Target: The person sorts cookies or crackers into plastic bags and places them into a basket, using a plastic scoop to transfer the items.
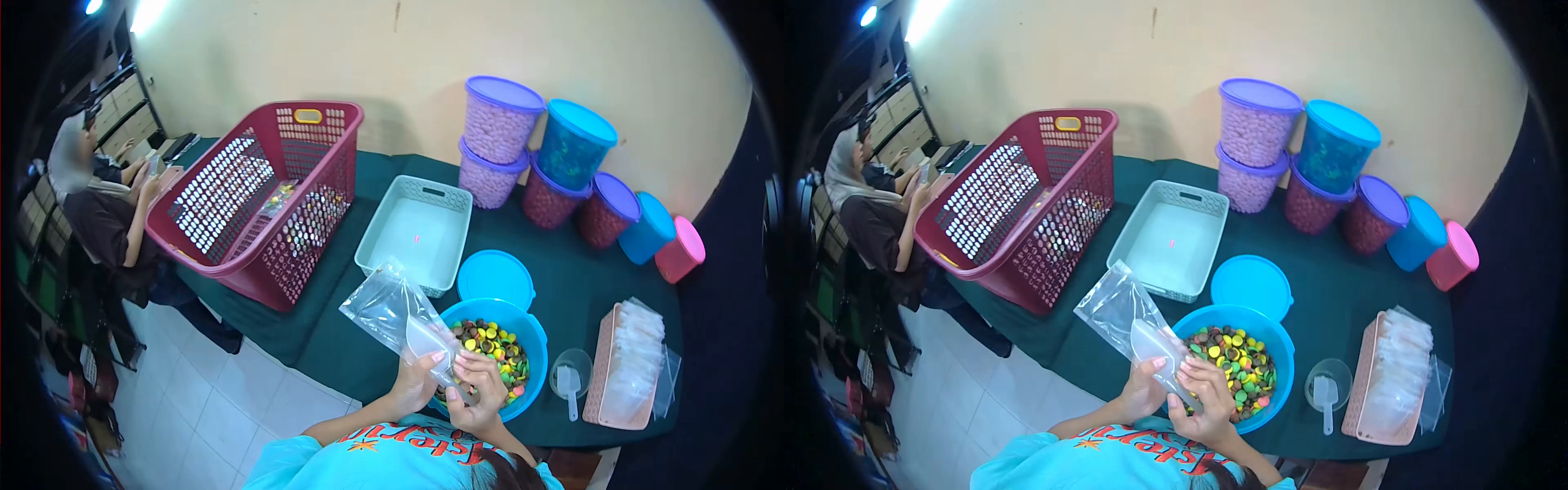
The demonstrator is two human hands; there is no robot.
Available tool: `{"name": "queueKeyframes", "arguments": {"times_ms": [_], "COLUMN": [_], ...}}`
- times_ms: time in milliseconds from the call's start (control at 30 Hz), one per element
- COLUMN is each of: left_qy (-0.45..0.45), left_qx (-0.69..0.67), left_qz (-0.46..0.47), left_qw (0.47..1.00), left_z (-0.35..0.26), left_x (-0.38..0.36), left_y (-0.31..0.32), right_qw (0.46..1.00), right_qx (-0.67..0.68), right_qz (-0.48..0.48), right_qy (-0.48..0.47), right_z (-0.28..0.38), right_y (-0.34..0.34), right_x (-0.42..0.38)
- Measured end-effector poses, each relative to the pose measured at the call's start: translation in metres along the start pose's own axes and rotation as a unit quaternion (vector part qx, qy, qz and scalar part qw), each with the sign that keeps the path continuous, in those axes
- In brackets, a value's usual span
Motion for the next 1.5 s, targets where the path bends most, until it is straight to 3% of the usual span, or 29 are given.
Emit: {"name": "queueKeyframes", "arguments": {"times_ms": [100,233,500,567,633,700,833,867,967,1033,1100,1167,1200,1267,1400,1467,1500], "left_qy": [-0.002,-0.053,-0.004,0.078,0.103,0.135,0.056,0.088,0.089,0.095,0.101,-0.011,-0.018,-0.016,-0.006,-0.07,-0.077], "left_qx": [0.083,0.076,0.084,0.045,0.025,0.026,0.074,0.112,0.023,0.251,0.514,0.623,0.62,0.654,0.587,0.518,0.513], "left_qz": [-0.002,0.007,-0.004,-0.026,-0.035,-0.032,0.049,0.082,0.031,0.068,0.126,0.15,0.161,0.259,0.303,0.31,0.323], "left_qw": [0.997,0.996,0.996,0.996,0.994,0.99,0.995,0.986,0.995,0.961,0.843,0.768,0.767,0.71,0.751,0.795,0.791], "left_z": [-0.001,0.007,-0.01,-0.028,-0.045,-0.055,-0.037,-0.041,-0.085,-0.118,-0.136,-0.135,-0.134,-0.124,-0.106,-0.097,-0.092], "left_x": [-0.005,-0.018,-0.028,-0.025,-0.021,-0.018,-0.016,-0.013,0.006,0.017,0.032,0.044,0.051,0.065,0.08,0.084,0.085], "left_y": [0.002,0.014,0.004,0.001,-0.003,-0.006,-0.009,-0.012,-0.022,-0.037,-0.042,-0.034,-0.032,-0.023,-0.01,-0.013,-0.014], "right_qw": [1.0,0.998,0.993,0.995,0.998,0.955,0.968,0.957,0.955,0.945,0.937,0.929,0.925,0.916,0.911,0.91,0.909], "right_qx": [0.027,0.041,0.094,0.088,0.047,0.027,-0.039,-0.069,-0.139,-0.164,-0.189,-0.218,-0.231,-0.254,-0.285,-0.293,-0.298], "right_qz": [-0.007,0.0,0.05,-0.012,0.022,0.266,0.229,0.25,0.241,0.251,0.272,0.277,0.279,0.286,0.252,0.236,0.225], "right_qy": [-0.01,-0.041,-0.047,0.039,0.018,0.133,0.098,0.133,0.106,0.128,0.109,0.114,0.11,0.122,0.16,0.176,0.187], "right_z": [-0.004,-0.006,-0.001,0.006,0.0,-0.009,-0.012,-0.01,-0.013,-0.018,-0.018,-0.013,-0.008,-0.003,0.003,0.006,0.006], "right_y": [0.0,0.001,0.011,0.007,0.004,0.02,0.026,0.023,0.01,-0.003,-0.01,-0.015,-0.016,-0.018,-0.021,-0.022,-0.023], "right_x": [-0.001,-0.004,-0.003,-0.001,0.0,-0.007,-0.011,-0.007,-0.005,-0.008,-0.013,-0.018,-0.019,-0.023,-0.034,-0.036,-0.038]}}
Point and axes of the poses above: each hand's wrist, its own x-axis towards the middle knuckle, its own y-axis out of the palm, z = x × y, the point moved 4 cm from there along x, towards the middle knuckle, and after that the axes turned 11 degrees about y, right-handed, at the moved point
